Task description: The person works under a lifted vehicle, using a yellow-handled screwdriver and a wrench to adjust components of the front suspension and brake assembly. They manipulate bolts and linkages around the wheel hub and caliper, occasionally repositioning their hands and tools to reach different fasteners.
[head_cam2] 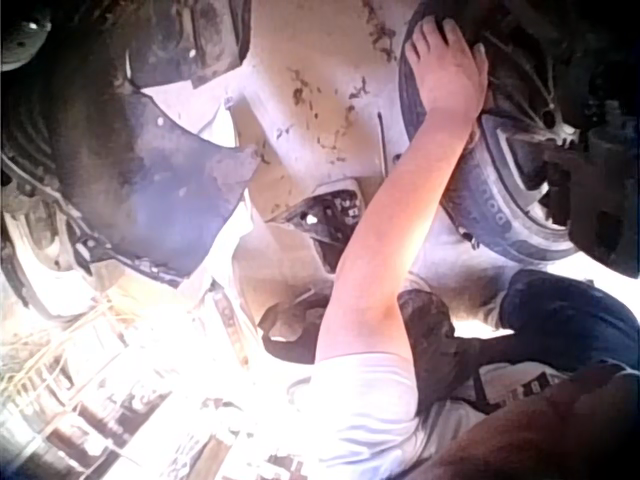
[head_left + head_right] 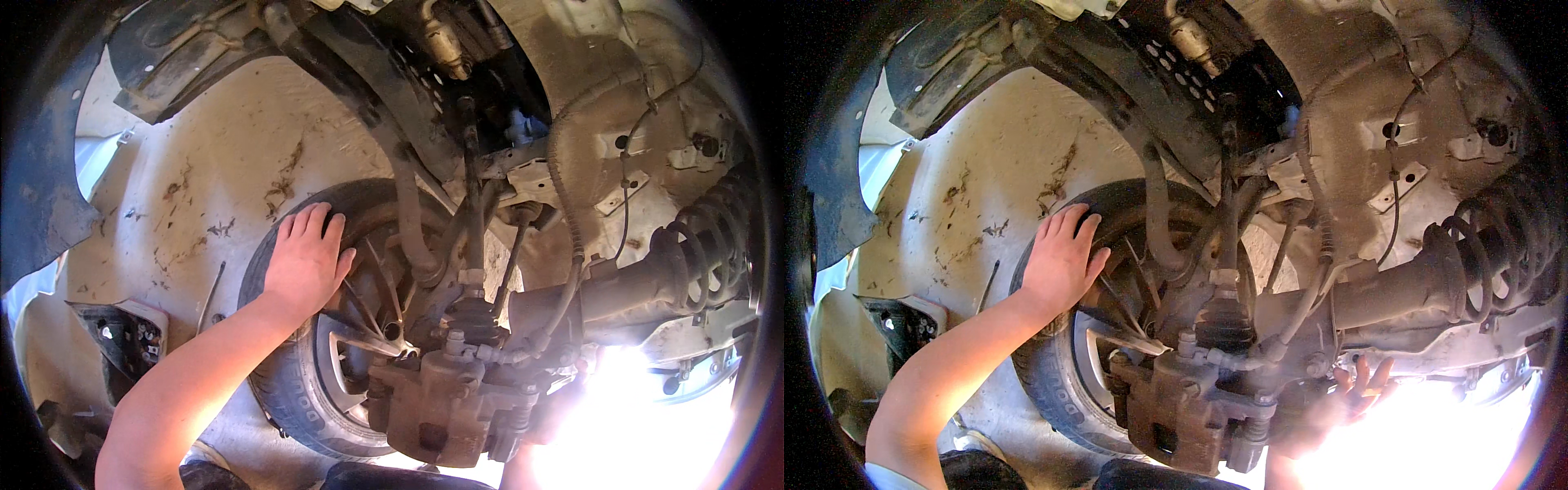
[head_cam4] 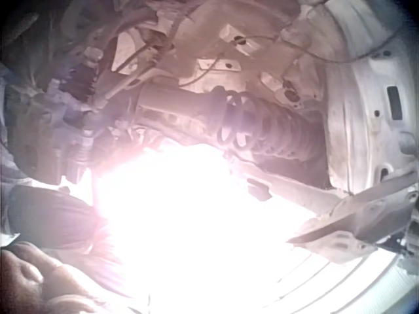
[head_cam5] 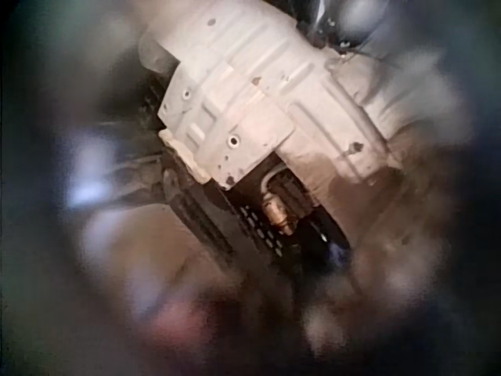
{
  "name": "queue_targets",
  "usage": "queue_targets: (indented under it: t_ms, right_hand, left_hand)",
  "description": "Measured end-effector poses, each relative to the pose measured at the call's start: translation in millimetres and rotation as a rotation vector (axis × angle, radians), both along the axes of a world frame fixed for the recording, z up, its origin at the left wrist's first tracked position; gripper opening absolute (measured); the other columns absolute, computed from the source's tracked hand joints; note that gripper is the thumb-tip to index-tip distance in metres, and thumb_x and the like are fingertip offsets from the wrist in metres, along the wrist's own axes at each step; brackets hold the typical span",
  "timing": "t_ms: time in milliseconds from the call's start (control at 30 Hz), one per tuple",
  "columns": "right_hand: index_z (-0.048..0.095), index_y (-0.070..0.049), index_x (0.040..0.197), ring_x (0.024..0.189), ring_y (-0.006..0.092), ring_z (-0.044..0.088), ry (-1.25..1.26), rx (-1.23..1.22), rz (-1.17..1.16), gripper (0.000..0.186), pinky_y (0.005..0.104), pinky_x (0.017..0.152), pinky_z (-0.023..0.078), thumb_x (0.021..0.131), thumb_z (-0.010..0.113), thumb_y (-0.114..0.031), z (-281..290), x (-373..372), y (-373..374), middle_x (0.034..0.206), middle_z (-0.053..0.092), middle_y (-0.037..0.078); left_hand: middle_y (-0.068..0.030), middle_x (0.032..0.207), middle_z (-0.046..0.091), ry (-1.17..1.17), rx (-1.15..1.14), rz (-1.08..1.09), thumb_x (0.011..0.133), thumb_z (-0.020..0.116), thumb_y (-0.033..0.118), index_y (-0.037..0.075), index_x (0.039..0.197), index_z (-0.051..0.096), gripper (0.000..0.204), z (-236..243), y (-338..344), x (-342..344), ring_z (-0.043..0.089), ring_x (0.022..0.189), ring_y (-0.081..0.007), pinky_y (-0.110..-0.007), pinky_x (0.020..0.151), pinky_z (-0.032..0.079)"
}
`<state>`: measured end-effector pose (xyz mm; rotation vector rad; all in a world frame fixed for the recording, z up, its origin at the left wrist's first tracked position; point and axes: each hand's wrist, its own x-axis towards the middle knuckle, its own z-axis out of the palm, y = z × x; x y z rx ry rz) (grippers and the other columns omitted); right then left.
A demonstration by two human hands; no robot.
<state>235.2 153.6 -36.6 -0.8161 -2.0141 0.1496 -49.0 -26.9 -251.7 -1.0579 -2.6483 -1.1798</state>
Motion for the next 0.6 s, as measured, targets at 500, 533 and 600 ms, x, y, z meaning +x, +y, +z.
queue_targets:
  t_ms: [500,533,600]
  right_hand:
    - [0.034,-0.011,0.147,0.113,0.0176,0.054,-0.106,-0.021,-0.1,0.069,0.0277,0.091,0.048,0.083,0.058,-0.003,2.1,4.5,-7.1,0.132,0.049,0.013]
    - [0.036,-0.012,0.146,0.111,0.0153,0.055,-0.098,-0.024,-0.101,0.076,0.026,0.091,0.049,0.079,0.066,0.006,1.8,5.4,-6.5,0.126,0.053,0.012]
    - [0.036,-0.012,0.146,0.111,0.0158,0.055,-0.071,-0.021,-0.079,0.075,0.0265,0.091,0.049,0.079,0.065,0.004,1.8,5.5,-4.4,0.127,0.053,0.012]
  left_hand:
    - [-0.0186,0.135,0.048,-0.003,-0.026,-0.013,0.093,0.059,0.032,0.001,0.13,0.052,0.05,1.5,0.5,-0.5,0.043,0.128,-0.0348,-0.046,0.11,0.033]
    - [-0.0187,0.135,0.048,-0.001,-0.028,-0.013,0.093,0.059,0.032,0.001,0.13,0.052,0.05,1.5,0.4,-0.5,0.043,0.128,-0.0349,-0.046,0.11,0.033]
    - [-0.0189,0.135,0.048,-0.005,-0.027,-0.02,0.093,0.059,0.032,0.001,0.131,0.051,0.05,1.9,-0.1,-0.9,0.043,0.128,-0.0351,-0.046,0.11,0.033]
